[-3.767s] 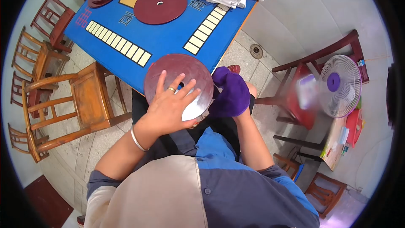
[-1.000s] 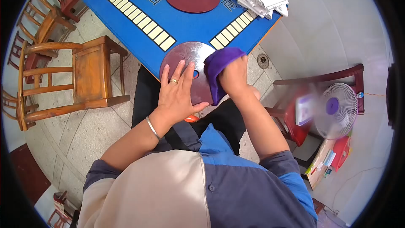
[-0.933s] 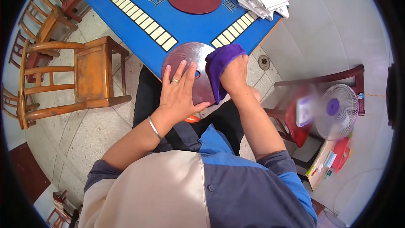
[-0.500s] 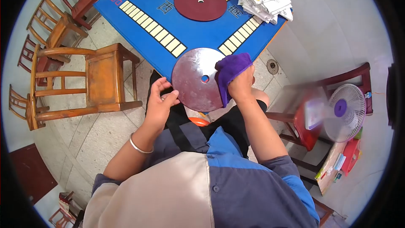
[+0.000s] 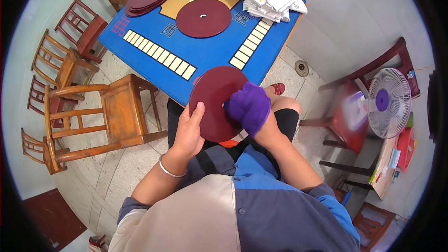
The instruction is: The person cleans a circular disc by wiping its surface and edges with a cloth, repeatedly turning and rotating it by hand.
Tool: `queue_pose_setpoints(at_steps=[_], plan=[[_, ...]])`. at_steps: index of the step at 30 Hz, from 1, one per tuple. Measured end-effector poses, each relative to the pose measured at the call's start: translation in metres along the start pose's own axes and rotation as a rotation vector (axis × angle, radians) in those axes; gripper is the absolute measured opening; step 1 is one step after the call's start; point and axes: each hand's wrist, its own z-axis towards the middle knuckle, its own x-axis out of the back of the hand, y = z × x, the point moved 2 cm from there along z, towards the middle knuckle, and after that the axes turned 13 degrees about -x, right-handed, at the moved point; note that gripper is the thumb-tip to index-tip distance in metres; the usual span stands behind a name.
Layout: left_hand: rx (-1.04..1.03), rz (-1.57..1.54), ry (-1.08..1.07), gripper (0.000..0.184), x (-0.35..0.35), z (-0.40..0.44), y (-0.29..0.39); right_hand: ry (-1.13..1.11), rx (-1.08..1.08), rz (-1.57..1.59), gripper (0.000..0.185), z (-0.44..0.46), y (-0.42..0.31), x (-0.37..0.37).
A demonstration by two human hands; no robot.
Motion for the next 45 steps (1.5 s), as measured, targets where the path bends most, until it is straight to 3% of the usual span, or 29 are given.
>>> queue_pose_setpoints(at_steps=[2,5,6,9,14,18,21,22,25,26,30,32,34,36,38,40,41,43,45], plan=[[-0.037,-0.015,-0.014,0.046,-0.008,-0.002,-0.001,-0.065,0.066,0.08,0.04,-0.007,-0.007,-0.004],[-0.191,0.126,-0.08,0.046,-0.017,-0.01,0.0,0.115,-0.013,0.187,0.029,-0.01,-0.024,-0.014],[-0.249,0.23,-0.13,0.047,-0.021,-0.015,0.003,0.047,-0.067,0.319,0.032,-0.012,-0.026,-0.01],[-0.451,0.598,-0.261,0.048,-0.029,-0.032,0.013,-0.206,-0.655,1.031,0.033,-0.014,-0.039,-0.003],[-0.541,0.656,-0.462,0.049,-0.027,-0.032,0.032,-0.138,-0.286,0.645,0.031,-0.004,-0.056,-0.003],[-0.232,0.511,-0.344,0.048,-0.029,-0.024,0.048,-0.133,0.054,-0.163,0.028,0.017,-0.063,0.01],[-0.146,0.5,-0.214,0.044,-0.025,-0.013,0.049,-0.044,0.341,-0.122,0.02,0.022,-0.037,0.01],[-0.038,0.204,-0.081,0.044,-0.027,-0.009,0.049,-0.055,0.278,-0.032,0.014,0.028,-0.035,0.015],[0.029,-0.059,-0.017,0.043,-0.006,0.003,0.055,0.059,0.203,-0.317,0.011,0.05,-0.046,0.04],[0.005,-0.049,0.063,0.041,-0.006,0.001,0.054,0.149,0.21,-0.054,0.018,0.052,-0.027,0.047],[0.153,-0.109,0.117,0.045,0.025,0.008,0.028,0.196,-0.251,0.598,0.018,0.035,-0.009,0.055],[0.123,0.016,0.105,0.043,0.031,0.02,0.021,0.372,-0.417,0.854,0.016,0.028,-0.004,0.051],[0.023,0.192,0.076,0.041,0.037,0.037,0.013,0.344,-0.246,0.566,0.018,0.031,-0.015,0.067],[-0.111,0.586,0.092,0.054,0.043,0.054,0.012,0.315,-0.161,0.57,0.019,0.04,-0.025,0.076],[-0.251,0.962,0.044,0.063,0.052,0.067,0.012,0.292,-0.155,0.87,0.019,0.053,-0.033,0.073],[-0.521,1.318,-0.028,0.069,0.04,0.068,0.015,0.269,-0.051,0.494,0.018,0.061,-0.033,0.066],[-0.505,1.439,-0.068,0.068,0.035,0.065,0.014,0.253,0.002,0.306,0.017,0.066,-0.029,0.059],[-0.833,1.606,-0.123,0.064,0.033,0.062,0.005,0.089,0.032,-0.119,0.015,0.078,-0.003,0.026],[-0.906,1.606,-0.124,0.05,0.019,0.044,0.009,0.023,0.087,-0.141,0.013,0.075,0.01,-0.001]])
